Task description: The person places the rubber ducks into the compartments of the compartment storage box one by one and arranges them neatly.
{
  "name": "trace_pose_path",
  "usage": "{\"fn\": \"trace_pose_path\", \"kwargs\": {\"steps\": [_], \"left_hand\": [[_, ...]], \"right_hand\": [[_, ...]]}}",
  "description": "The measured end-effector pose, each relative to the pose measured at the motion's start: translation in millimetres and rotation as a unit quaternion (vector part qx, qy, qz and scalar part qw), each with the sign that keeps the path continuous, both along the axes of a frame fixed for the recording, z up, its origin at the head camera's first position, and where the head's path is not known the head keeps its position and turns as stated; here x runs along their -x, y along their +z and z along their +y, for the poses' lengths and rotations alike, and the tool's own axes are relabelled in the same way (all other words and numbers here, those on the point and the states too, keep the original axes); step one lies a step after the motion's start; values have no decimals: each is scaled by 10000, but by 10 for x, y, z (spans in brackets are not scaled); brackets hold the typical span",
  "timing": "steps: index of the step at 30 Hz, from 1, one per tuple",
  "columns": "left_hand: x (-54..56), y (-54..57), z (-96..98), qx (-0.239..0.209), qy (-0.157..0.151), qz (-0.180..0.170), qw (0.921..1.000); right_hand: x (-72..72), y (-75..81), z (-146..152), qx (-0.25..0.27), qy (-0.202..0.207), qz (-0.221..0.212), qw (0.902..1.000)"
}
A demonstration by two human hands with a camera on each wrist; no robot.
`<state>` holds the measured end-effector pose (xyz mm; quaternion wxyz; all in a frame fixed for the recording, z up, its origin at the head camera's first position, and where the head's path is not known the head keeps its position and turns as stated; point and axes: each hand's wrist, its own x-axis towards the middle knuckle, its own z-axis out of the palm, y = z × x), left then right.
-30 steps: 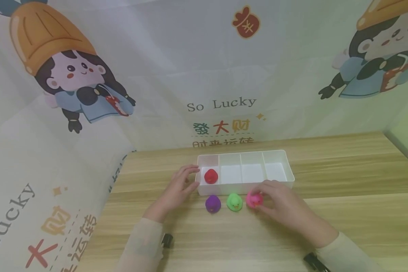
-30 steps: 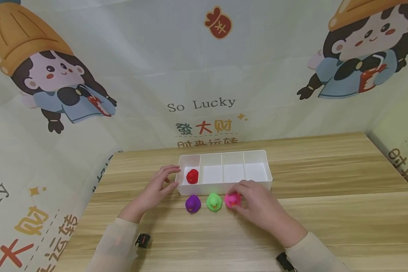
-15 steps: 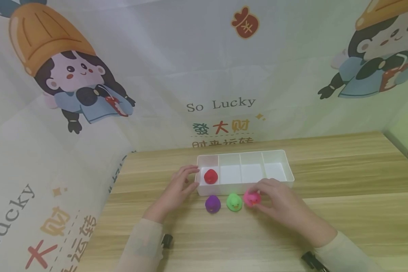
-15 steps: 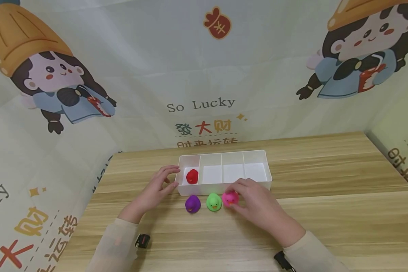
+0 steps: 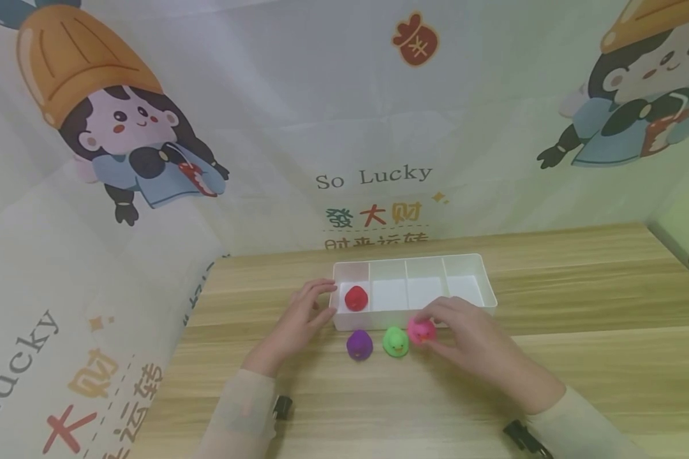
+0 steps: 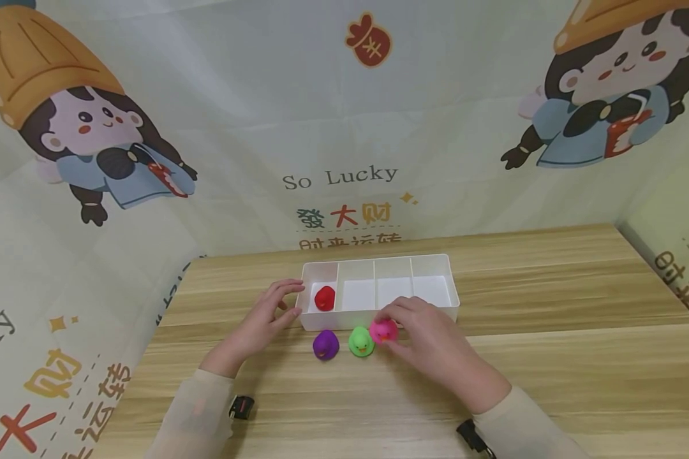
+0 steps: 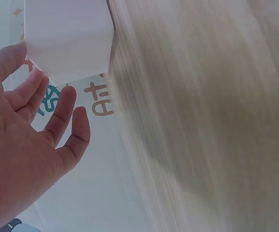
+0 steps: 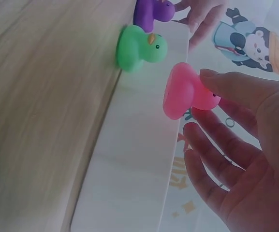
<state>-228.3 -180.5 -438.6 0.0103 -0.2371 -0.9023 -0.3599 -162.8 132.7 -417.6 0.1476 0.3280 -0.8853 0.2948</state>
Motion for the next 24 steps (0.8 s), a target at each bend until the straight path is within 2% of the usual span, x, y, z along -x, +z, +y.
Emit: {"fn": "trace_pose_path", "kwargs": {"steps": [11, 24], "left_hand": [[8, -7, 9, -20, 14, 2, 10000], [7, -6, -5, 23, -72, 29, 10000]], "right_hand": [[35, 52, -52, -215, -172, 122, 9995], [85, 100, -99, -254, -17, 417, 9988]]}}
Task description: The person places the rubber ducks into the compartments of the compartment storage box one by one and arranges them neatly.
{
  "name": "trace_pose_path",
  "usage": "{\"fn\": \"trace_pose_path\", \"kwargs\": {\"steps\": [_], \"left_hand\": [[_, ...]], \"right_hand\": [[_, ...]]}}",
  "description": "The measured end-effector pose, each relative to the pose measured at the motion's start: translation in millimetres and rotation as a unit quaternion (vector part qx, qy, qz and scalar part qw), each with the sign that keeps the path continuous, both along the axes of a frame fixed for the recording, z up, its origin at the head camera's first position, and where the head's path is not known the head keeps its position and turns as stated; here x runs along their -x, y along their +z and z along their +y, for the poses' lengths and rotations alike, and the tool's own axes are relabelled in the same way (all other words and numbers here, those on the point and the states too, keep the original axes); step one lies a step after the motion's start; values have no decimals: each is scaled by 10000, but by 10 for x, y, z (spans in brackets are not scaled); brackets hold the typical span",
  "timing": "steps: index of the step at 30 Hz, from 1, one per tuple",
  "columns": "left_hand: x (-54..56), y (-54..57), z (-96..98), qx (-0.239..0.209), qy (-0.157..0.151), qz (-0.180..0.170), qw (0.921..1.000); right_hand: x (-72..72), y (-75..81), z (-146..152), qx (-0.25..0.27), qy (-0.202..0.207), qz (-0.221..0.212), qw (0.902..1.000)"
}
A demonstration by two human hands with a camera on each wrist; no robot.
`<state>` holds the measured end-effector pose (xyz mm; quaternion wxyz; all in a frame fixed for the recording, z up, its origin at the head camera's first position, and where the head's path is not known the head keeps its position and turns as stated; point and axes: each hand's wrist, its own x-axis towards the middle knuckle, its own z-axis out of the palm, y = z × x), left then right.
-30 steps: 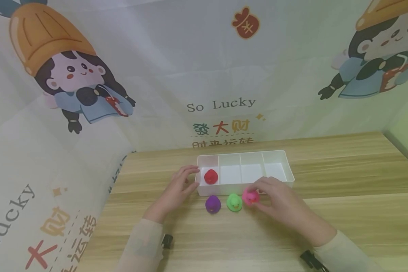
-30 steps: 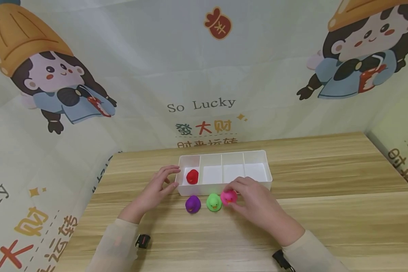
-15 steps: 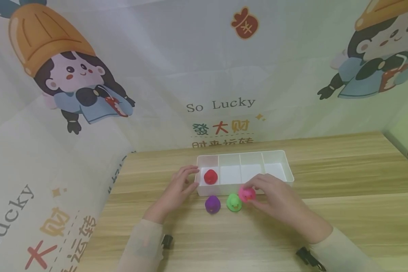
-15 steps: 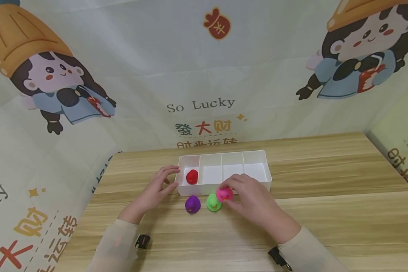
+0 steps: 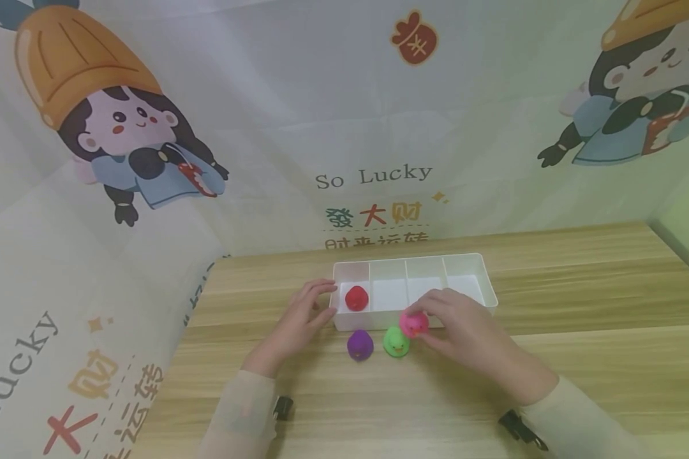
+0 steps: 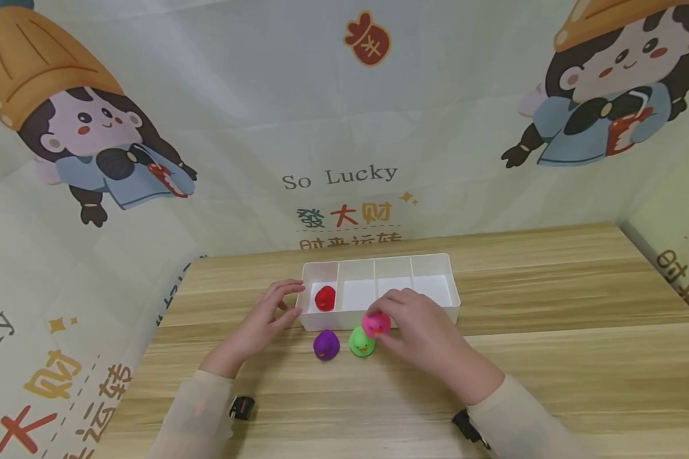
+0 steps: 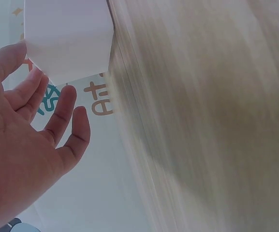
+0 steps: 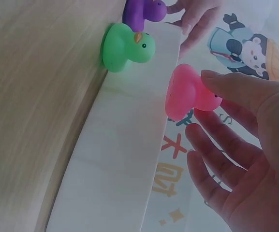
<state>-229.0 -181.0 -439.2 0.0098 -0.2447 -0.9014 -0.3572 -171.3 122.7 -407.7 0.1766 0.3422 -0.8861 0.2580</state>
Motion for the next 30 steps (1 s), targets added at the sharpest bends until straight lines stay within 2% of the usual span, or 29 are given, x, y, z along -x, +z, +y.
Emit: {"fn": "trace_pose_path", "kwargs": {"steps": [17, 30], "left_hand": [[-3, 1, 1, 11, 25, 48, 10000], [-6, 10, 6, -9, 76, -35, 10000]], "right_hand": [[81, 63, -17, -185, -172, 41, 9997], [173, 65, -54, -29, -124, -6, 9999]]}}
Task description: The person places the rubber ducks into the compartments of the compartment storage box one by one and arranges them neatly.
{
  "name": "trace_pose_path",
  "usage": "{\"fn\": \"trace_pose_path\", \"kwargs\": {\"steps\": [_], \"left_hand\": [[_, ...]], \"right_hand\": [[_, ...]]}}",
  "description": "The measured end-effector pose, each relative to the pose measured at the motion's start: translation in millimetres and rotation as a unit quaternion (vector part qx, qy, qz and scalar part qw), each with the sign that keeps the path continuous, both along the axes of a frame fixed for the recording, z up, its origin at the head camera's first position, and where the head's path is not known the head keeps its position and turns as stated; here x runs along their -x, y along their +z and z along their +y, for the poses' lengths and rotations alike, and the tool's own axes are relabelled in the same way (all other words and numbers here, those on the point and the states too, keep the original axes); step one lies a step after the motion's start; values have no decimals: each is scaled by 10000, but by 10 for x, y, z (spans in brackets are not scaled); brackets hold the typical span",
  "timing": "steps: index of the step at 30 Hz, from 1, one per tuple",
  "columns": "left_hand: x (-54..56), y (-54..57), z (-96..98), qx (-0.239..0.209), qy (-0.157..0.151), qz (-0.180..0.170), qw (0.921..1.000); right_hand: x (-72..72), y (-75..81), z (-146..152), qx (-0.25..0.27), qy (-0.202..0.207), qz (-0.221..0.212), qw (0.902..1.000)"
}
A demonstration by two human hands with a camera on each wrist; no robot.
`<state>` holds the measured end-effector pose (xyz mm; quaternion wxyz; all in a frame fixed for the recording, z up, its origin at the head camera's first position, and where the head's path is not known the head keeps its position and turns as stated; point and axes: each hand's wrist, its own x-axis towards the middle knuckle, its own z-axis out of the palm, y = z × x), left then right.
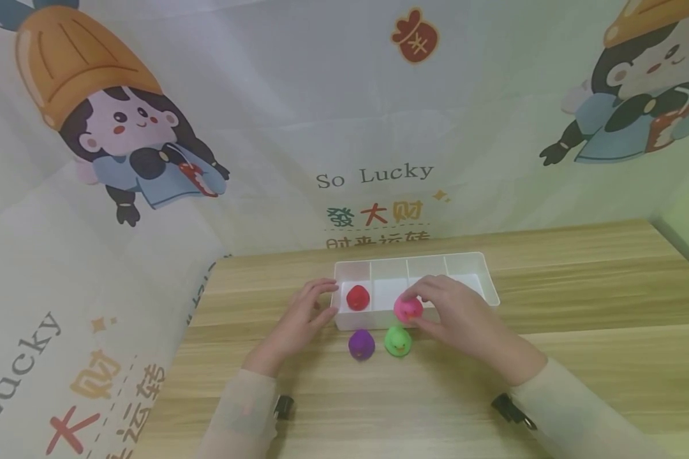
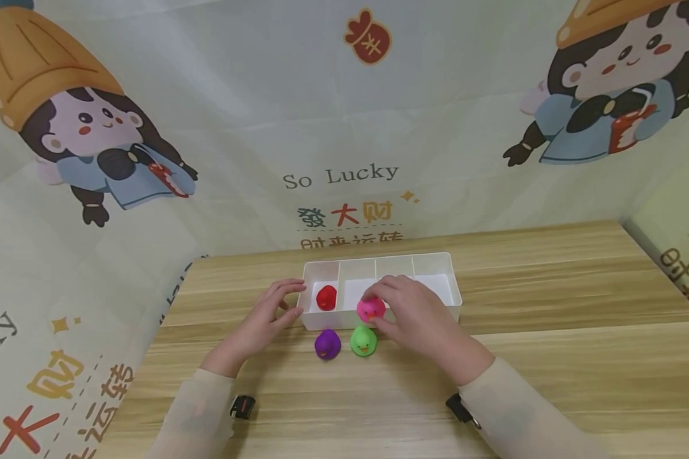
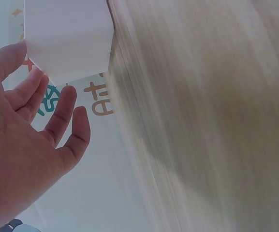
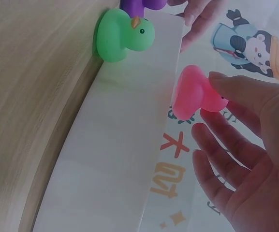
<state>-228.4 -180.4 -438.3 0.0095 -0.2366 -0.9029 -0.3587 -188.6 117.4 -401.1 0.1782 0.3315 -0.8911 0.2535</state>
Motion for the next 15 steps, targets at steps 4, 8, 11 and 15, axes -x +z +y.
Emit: {"fn": "trace_pose_path", "kwargs": {"steps": [4, 8, 11, 15], "left_hand": [[11, -3, 3, 29, 6, -21, 10000], [9, 2, 5, 33, 9, -21, 10000], [5, 4, 5, 26, 19, -27, 10000], [3, 11, 7, 18, 28, -32, 10000]], "right_hand": [[27, 10, -14, 41, 44, 10, 10000], [58, 9, -27, 45, -6, 7, 10000], [82, 1, -37, 51, -98, -24, 9999], [103, -4, -50, 96, -182, -106, 9997]]}}
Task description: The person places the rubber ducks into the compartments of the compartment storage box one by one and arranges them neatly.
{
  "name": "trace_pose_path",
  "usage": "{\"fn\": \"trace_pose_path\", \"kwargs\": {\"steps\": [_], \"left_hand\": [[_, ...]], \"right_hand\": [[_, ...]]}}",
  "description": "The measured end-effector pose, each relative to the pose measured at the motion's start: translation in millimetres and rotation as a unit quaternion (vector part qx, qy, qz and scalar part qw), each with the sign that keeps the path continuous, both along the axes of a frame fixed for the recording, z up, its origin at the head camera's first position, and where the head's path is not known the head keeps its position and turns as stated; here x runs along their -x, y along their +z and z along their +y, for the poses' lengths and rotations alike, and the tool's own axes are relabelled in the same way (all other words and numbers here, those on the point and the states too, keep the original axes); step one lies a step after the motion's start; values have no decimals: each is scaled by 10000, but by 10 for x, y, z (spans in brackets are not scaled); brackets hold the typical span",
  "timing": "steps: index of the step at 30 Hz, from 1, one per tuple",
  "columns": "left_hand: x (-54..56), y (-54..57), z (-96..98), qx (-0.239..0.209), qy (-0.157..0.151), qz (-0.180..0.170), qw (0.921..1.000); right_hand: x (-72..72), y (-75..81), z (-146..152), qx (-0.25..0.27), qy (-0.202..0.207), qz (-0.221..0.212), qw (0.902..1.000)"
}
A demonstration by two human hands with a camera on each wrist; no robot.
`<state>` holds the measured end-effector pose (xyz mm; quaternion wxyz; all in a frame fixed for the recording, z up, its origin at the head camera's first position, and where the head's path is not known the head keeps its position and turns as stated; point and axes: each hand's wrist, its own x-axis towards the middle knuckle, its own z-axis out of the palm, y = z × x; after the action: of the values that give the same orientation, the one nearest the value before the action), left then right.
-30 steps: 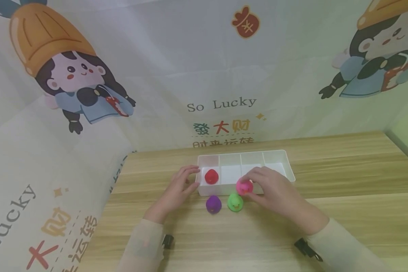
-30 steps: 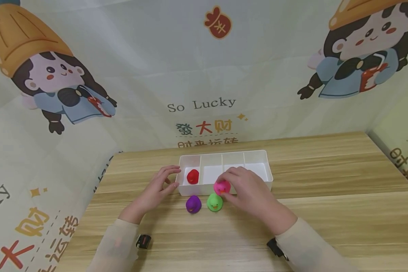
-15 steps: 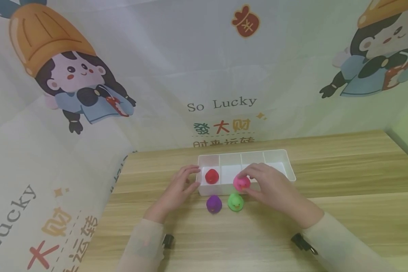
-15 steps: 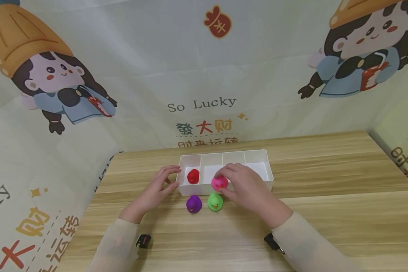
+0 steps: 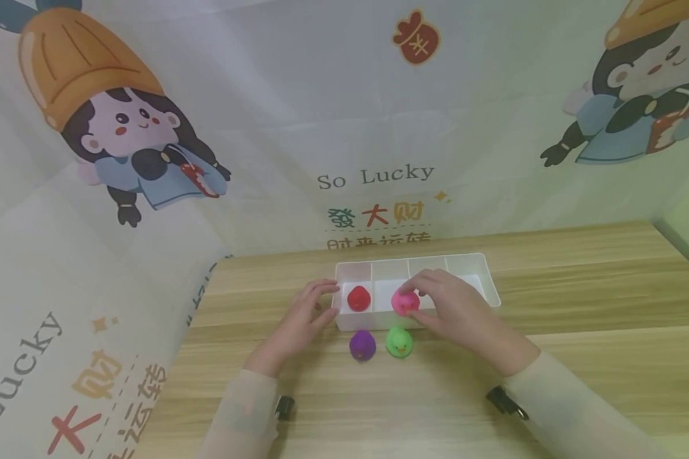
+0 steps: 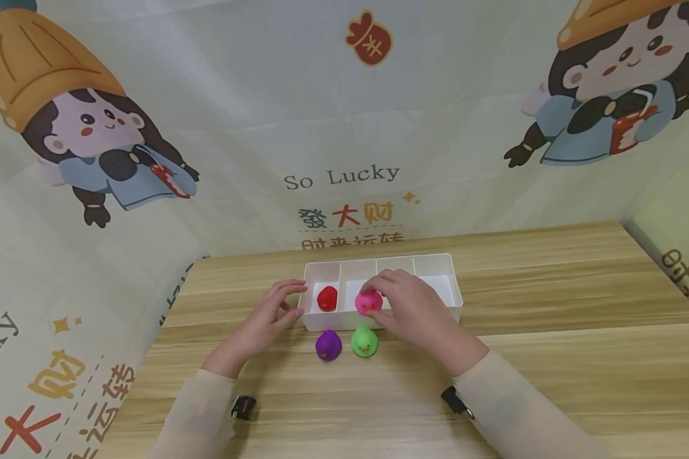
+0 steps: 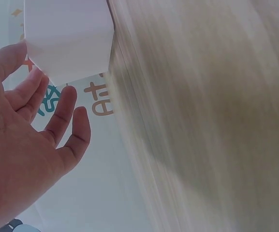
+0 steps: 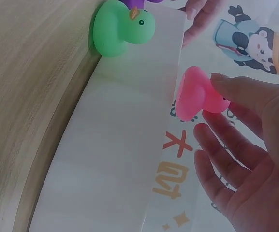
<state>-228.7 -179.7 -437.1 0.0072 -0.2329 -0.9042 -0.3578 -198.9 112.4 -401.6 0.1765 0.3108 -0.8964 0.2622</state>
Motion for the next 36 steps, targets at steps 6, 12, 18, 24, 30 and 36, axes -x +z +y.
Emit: {"fn": "trace_pose_path", "kwargs": {"steps": [6, 12, 18, 24, 30, 36], "left_hand": [[-6, 15, 7, -28, -9, 8, 10000], [-2, -3, 7, -20, 16, 2, 10000], [6, -17, 24, -25, -23, 52, 10000], [3, -12, 39, -74, -11, 91, 9999], [11, -36, 33, -35, -10, 78, 10000], [-8, -1, 19, -56, 24, 66, 10000]], "right_hand": [[32, -7, -18, 27, -71, -86, 9999], [67, 3, -58, -94, -223, -213, 9995], [114, 4, -71, -200, -311, -354, 9987], [155, 8, -91, -156, -341, -504, 9980], [191, -21, -121, -87, -328, -608, 9976], [249, -59, -171, 27, -174, -639, 9978]]}}
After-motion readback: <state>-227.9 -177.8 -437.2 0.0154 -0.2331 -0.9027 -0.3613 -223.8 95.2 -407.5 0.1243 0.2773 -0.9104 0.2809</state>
